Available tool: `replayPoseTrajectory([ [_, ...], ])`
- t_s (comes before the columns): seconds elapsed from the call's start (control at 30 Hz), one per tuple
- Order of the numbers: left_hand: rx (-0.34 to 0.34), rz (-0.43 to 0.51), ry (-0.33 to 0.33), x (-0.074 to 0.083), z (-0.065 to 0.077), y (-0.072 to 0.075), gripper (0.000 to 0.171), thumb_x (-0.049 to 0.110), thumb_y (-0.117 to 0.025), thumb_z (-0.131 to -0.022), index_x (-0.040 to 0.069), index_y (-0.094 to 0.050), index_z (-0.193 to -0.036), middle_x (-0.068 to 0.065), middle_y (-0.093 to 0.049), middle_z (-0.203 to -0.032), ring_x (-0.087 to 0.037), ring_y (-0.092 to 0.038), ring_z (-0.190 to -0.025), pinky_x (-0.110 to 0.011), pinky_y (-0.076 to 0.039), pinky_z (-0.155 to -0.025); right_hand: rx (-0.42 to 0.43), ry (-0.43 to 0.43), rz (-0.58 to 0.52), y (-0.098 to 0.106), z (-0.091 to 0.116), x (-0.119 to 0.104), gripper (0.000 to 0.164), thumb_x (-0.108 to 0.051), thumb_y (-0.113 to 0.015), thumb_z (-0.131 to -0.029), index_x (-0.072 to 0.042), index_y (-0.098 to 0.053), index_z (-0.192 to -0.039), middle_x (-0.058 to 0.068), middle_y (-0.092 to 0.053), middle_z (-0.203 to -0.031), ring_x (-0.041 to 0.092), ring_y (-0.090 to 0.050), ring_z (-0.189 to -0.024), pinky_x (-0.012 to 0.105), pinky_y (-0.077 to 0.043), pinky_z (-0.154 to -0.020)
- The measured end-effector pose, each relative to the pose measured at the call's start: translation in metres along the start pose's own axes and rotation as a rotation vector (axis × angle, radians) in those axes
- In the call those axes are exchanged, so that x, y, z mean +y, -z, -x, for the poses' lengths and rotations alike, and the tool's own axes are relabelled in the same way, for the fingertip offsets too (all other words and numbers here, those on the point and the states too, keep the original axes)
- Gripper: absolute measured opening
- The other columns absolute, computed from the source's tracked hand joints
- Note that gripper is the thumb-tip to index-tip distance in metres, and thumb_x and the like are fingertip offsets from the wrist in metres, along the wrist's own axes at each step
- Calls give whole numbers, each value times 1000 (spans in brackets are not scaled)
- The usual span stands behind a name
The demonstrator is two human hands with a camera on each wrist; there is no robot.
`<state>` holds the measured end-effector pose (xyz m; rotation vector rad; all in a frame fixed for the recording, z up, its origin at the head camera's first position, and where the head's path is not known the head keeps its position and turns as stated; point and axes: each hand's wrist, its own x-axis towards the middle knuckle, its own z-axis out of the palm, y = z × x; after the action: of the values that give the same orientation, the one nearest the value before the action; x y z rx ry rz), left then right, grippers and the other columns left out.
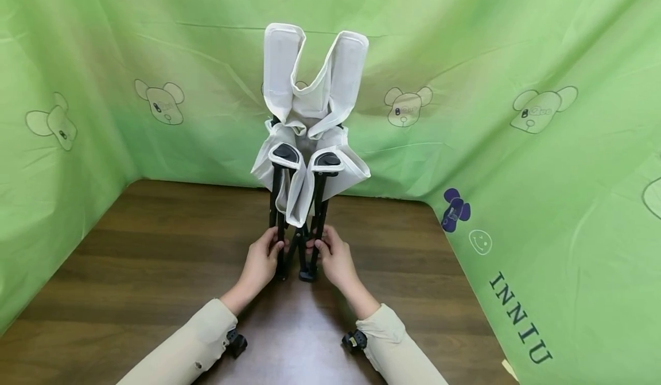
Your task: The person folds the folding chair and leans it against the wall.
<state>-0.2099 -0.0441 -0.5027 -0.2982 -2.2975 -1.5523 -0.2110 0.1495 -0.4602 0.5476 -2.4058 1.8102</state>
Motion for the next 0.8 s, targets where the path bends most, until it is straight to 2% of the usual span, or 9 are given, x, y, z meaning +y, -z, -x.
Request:
replayPoseTrajectory([
  [0.13, -5, 10, 4, -1, -1, -2, 18, -2, -60, -100, 4, -63, -116, -18, -72, -96, -31, -71, -87, -37, -56, -81, 9, -12, 10, -1, -5, 21, 25, 7, -49, -104, 8, -52, -129, 35, -70, -104, 54, -69, -96, 65, -58, -75],
  [0.23, 2, -12, 9, -2, -1, -4, 16, -2, -59, -101, 4, -62, -116, -13, -72, -94, -26, -70, -86, -37, -55, -83, 21, -3, 18, -1, -7, 29, 26, 4, -51, -104, 3, -54, -131, 31, -72, -103, 51, -70, -95, 63, -60, -74],
  [0.47, 4, -22, 7, -2, -4, -8, 16, 0, -59, -101, 0, -62, -117, -9, -71, -93, -23, -69, -87, -39, -55, -84, 41, 9, 60, 2, -8, 33, 24, 0, -54, -104, -6, -57, -127, 21, -75, -100, 40, -74, -91, 54, -63, -70],
  [0.63, 1, -19, -6, -1, -5, -8, 15, 0, -58, -102, 5, -61, -116, -15, -72, -96, -30, -71, -89, -41, -55, -84, 57, 12, 79, 2, -10, 33, 23, 1, -53, -105, -6, -57, -126, 20, -76, -99, 43, -74, -91, 56, -62, -69],
  [0.8, 21, -23, -10, -2, -5, -9, 17, -1, -58, -102, 5, -61, -117, -14, -73, -95, -31, -73, -88, -42, -57, -83, 59, 16, 69, 0, -11, 33, 22, 2, -53, -104, -5, -57, -125, 23, -75, -100, 43, -74, -90, 56, -62, -69],
])
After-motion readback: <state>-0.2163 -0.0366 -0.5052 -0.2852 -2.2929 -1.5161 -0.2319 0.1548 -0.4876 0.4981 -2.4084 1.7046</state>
